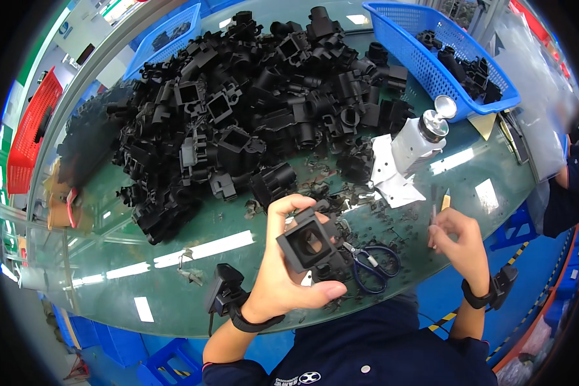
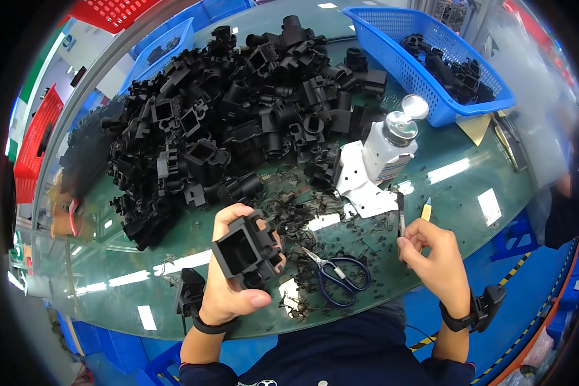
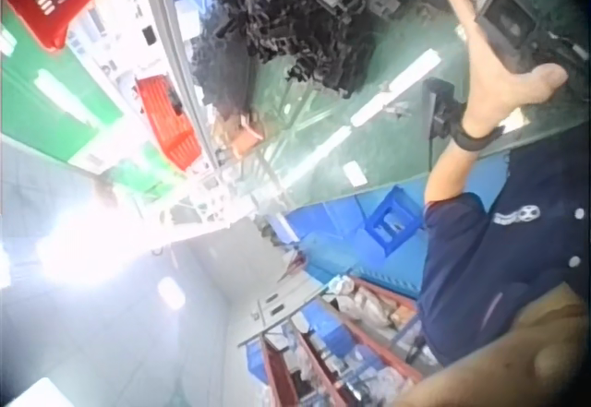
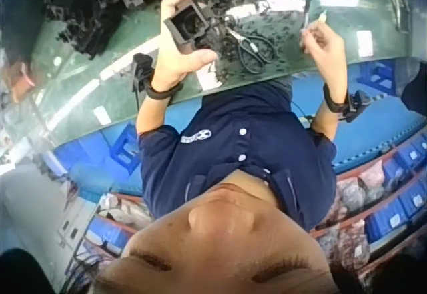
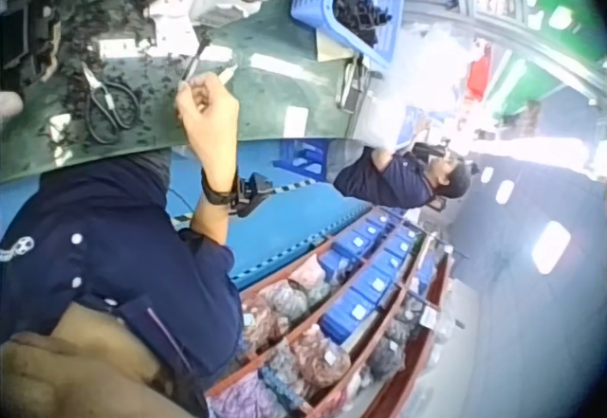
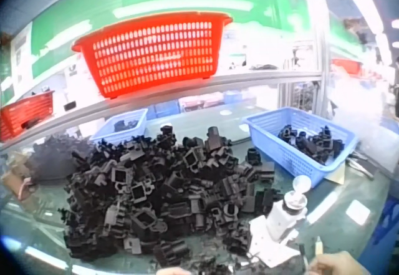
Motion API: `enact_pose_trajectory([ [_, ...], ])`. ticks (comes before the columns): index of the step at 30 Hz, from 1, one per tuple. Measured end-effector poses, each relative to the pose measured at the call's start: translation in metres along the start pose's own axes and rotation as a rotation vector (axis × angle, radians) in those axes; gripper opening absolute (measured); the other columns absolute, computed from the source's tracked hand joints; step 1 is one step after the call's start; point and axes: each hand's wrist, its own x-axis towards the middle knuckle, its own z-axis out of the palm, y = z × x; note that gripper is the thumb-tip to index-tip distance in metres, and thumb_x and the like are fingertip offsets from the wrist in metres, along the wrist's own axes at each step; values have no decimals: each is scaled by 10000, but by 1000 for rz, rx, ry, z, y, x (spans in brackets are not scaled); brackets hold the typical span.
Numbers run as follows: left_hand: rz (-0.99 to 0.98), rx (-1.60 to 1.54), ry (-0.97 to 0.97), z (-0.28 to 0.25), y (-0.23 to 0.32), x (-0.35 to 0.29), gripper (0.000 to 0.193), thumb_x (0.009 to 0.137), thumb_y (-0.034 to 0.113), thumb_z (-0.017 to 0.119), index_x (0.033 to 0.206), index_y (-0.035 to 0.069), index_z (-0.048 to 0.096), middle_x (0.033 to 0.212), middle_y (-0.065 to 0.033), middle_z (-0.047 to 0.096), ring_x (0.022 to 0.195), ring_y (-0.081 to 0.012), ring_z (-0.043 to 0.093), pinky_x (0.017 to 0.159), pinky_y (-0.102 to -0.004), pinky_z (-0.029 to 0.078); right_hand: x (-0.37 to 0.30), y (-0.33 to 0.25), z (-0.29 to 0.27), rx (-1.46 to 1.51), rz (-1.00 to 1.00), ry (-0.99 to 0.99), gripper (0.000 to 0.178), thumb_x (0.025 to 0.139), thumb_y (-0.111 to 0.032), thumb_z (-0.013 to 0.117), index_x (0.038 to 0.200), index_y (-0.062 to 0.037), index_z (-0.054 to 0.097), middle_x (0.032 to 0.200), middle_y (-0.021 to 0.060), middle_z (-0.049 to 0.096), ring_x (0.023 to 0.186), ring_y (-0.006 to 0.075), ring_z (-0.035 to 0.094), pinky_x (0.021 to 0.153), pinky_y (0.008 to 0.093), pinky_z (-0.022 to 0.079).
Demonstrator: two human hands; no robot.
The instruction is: Using scissors and a small wooden tool to trim and assemble black plastic housings on a factory workbench.
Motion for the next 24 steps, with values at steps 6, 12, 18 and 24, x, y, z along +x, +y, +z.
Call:
enact_pose_trajectory([
  [6,-33,-74,18,1,-4,0,947,551,-13,754,1276,146,166,1110,-67,390,1011,-156,455,824,-314,438,1,-13,9,632,-45,-192,43,803,16,507,813,42,540,719,120,617,608,155,603,582,253,489],
  [12,83,22,51,6,-7,2,949,557,142,782,1289,116,178,1047,-117,427,917,-206,505,684,-326,492,8,-7,22,633,-195,-86,120,802,9,518,898,60,570,782,130,613,661,154,602,636,241,486],
  [18,143,114,81,11,-3,-4,982,551,248,804,1277,100,159,964,-160,471,803,-251,566,527,-332,564,4,-6,25,681,-65,-17,169,808,29,494,964,65,545,835,146,611,692,160,602,660,254,490],
  [24,232,321,70,6,-5,-5,942,560,140,755,1276,130,143,970,-158,443,782,-246,568,545,-348,560,3,-13,38,746,-94,23,178,820,7,499,979,80,532,874,173,617,750,190,624,709,276,500],
])
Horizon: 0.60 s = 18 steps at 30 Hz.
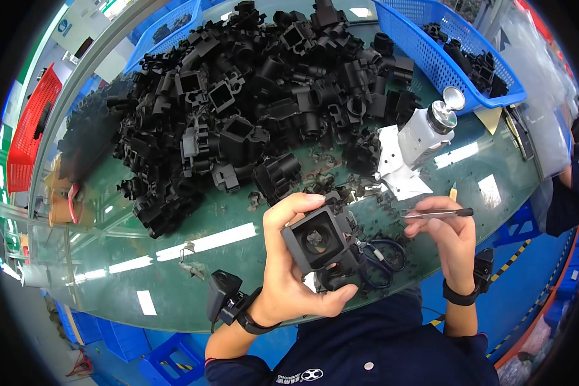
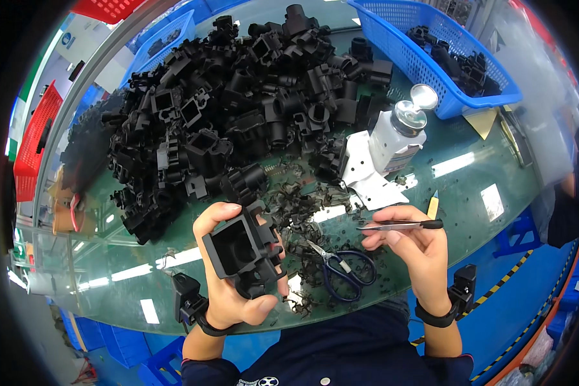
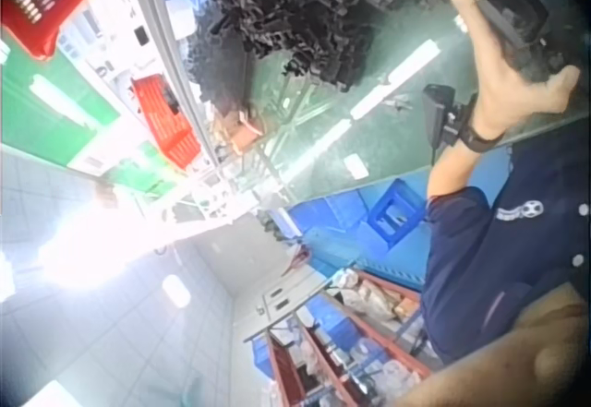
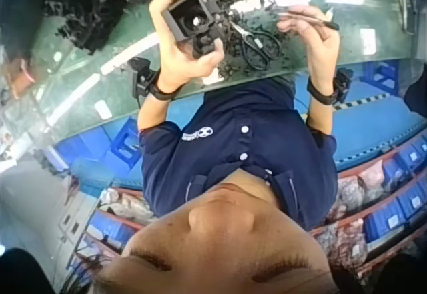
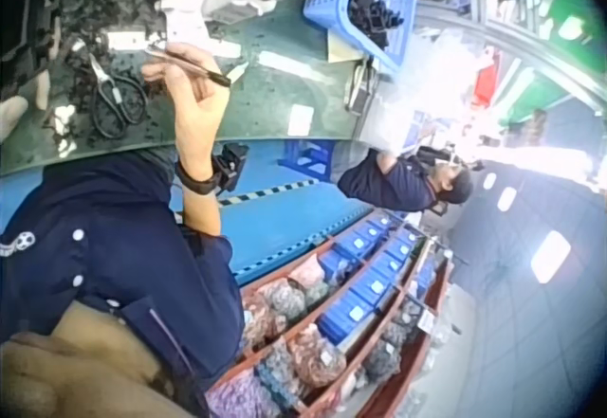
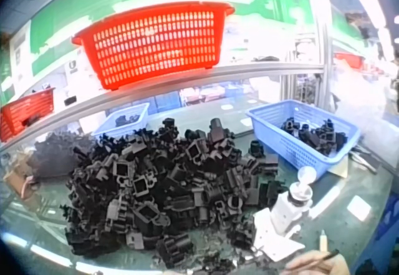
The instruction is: Using scissors and a small wooden tool to trim and assemble black plastic housings on a factory workbench.
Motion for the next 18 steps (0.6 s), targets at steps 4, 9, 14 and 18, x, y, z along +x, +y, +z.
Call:
enact_pose_trajectory([
  [4,12,12,41,5,2,-3,951,570,92,728,1291,152,111,1003,-154,421,816,-225,540,558,-356,557,-5,-11,11,24,-127,-43,206,827,-37,537,994,84,531,900,192,619,770,226,636,720,302,511],
  [9,19,-25,104,8,-1,-2,1003,573,140,778,1303,158,91,1015,-140,415,836,-213,523,566,-356,556,-15,-26,31,88,-386,-172,267,778,17,627,997,66,483,927,243,606,862,302,632,771,394,525],
  [14,96,32,30,7,2,0,944,573,63,760,1281,88,135,1092,-139,380,909,-187,503,695,-300,496,-14,-43,42,-233,-604,-342,396,628,6,767,982,1,589,1006,223,593,847,294,636,716,324,530],
  [18,223,142,11,11,5,1,884,583,3,741,1260,48,175,1075,-137,407,906,-174,512,723,-271,462,-4,-37,56,-388,-910,-330,336,631,-54,774,913,16,605,923,192,622,759,256,644,679,324,544],
])
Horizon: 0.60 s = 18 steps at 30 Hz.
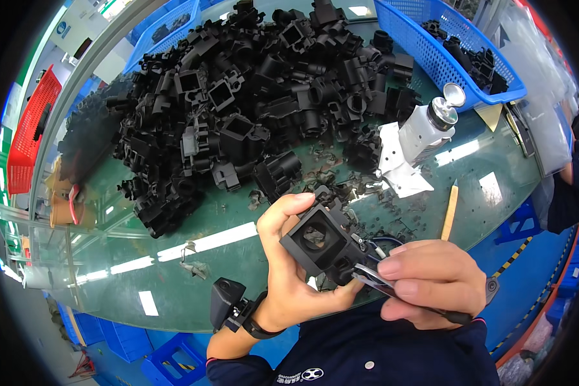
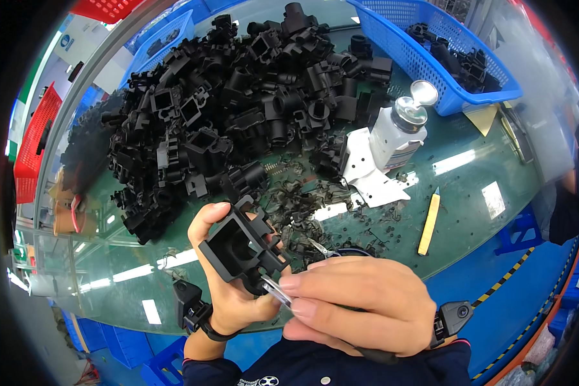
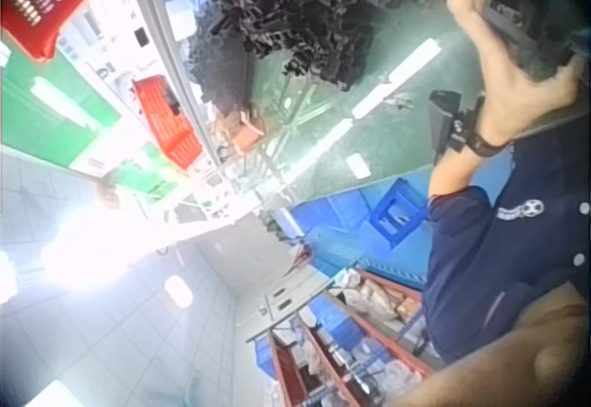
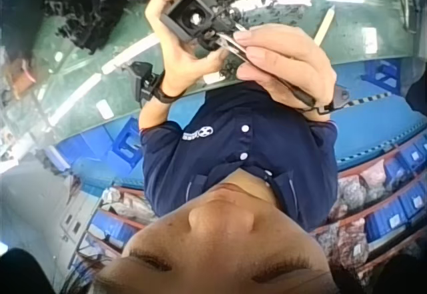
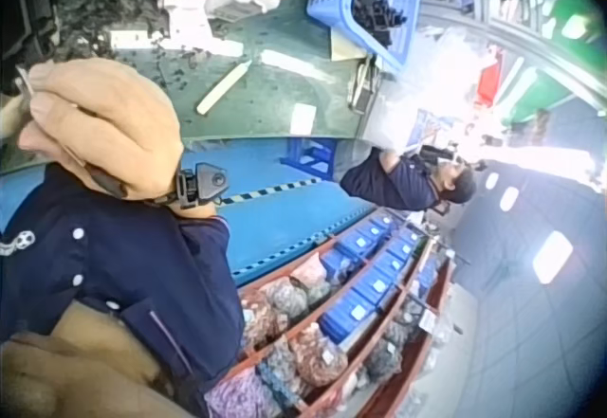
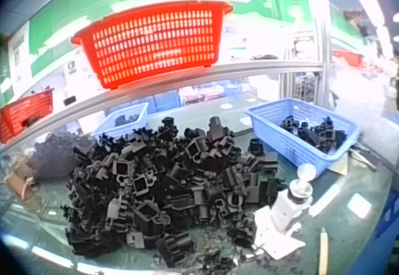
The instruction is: Using scissors and a small wooden tool to trim and assemble black plastic housings on a factory workbench.
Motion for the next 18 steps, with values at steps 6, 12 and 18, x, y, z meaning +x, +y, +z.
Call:
enact_pose_trajectory([
  [6,7,141,164,5,1,-6,840,572,24,764,1218,31,228,1036,-135,439,837,-156,532,716,-266,451,-5,2,6,-56,-56,36,280,635,-34,760,855,47,608,886,194,627,691,245,643,625,314,553],
  [12,111,259,69,-6,1,-9,862,548,50,794,1202,68,232,1058,-147,420,824,-171,558,679,-259,470,-8,3,19,-128,-164,105,259,637,-35,757,822,52,598,847,196,629,620,225,633,570,293,558],
  [18,166,195,68,-9,-2,-7,900,534,57,823,1206,128,230,1075,-171,412,828,-193,565,622,-290,502,-14,5,24,-246,-219,101,253,706,-94,724,869,27,572,849,194,609,645,244,640,580,307,557],
])
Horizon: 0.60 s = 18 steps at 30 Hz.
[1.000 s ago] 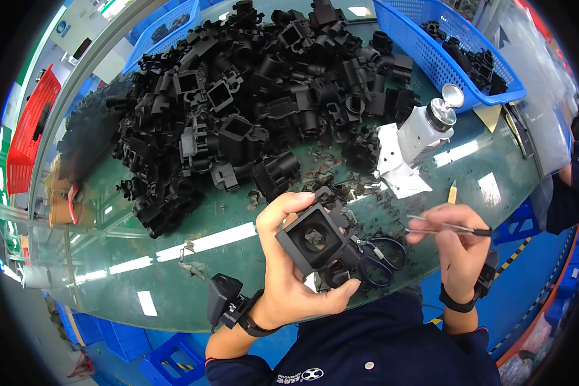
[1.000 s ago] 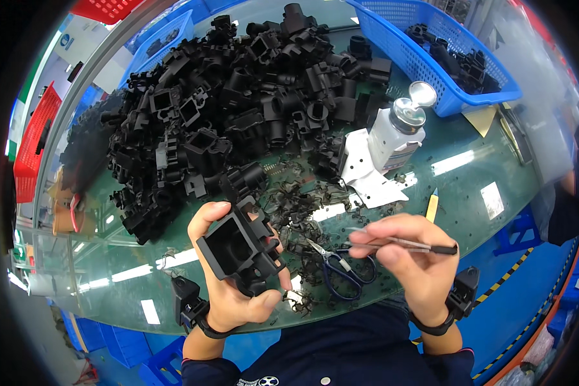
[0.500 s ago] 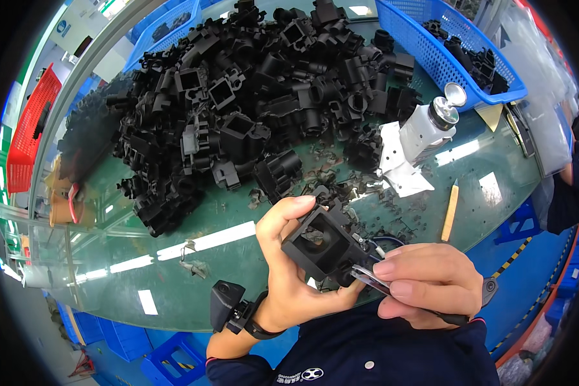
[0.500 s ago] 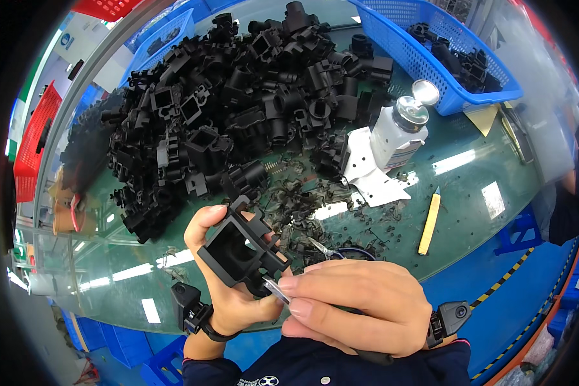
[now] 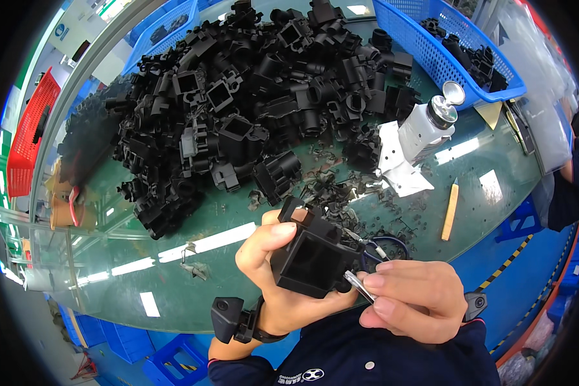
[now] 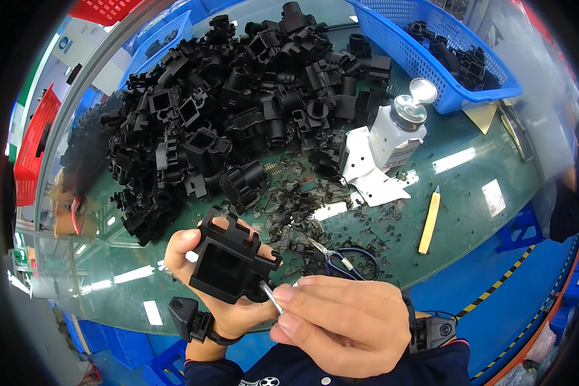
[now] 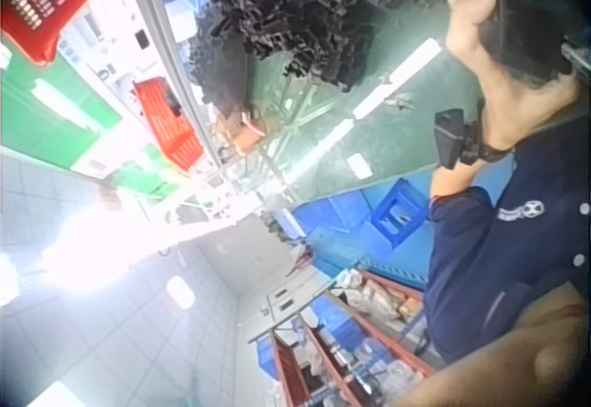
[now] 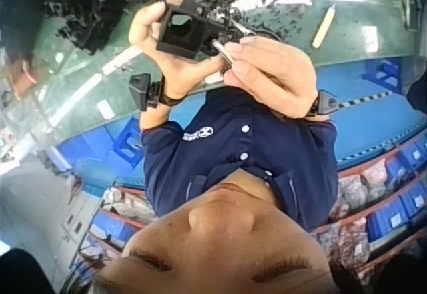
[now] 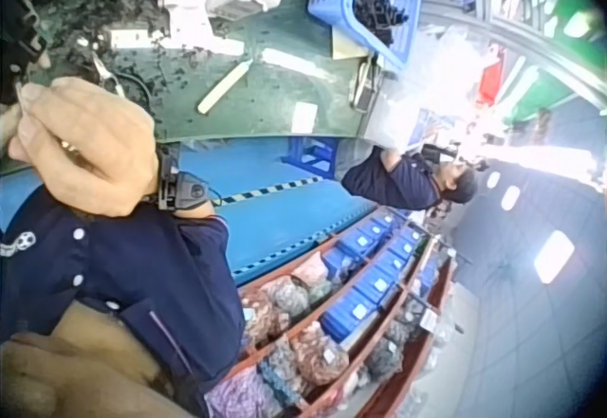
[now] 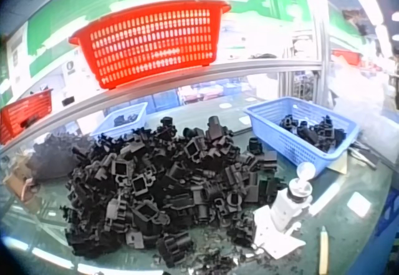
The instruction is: Using scissors and a small wooden tool to trim and assemble black plastic housings on a factory workbench.
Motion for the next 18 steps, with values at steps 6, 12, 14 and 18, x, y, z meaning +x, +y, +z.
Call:
enact_pose_trajectory([
  [6,13,56,23,0,1,-3,898,531,51,831,1200,135,238,1046,-172,430,801,-192,572,603,-281,498,3,-5,-2,-145,-54,-103,274,709,-109,722,899,5,561,872,181,608,657,221,625,579,289,553],
  [12,-23,130,21,1,6,-3,882,547,65,832,1195,127,238,1026,-183,440,770,-189,577,596,-270,493,4,-8,2,-314,-103,-121,262,727,-124,707,905,-10,551,857,153,614,668,186,598,545,271,537],
  [14,-21,168,30,4,7,-4,879,550,66,832,1195,121,237,1024,-185,440,766,-189,577,595,-267,489,2,-9,1,-291,-111,-128,260,736,-114,697,919,-8,546,878,173,604,668,191,597,538,284,535],
  [18,-9,113,15,4,10,-2,881,548,64,832,1196,112,238,1029,-181,435,770,-187,574,601,-266,482,-6,-6,-9,13,5,-162,251,757,-102,671,938,2,533,924,216,571,670,196,590,543,306,542],
])
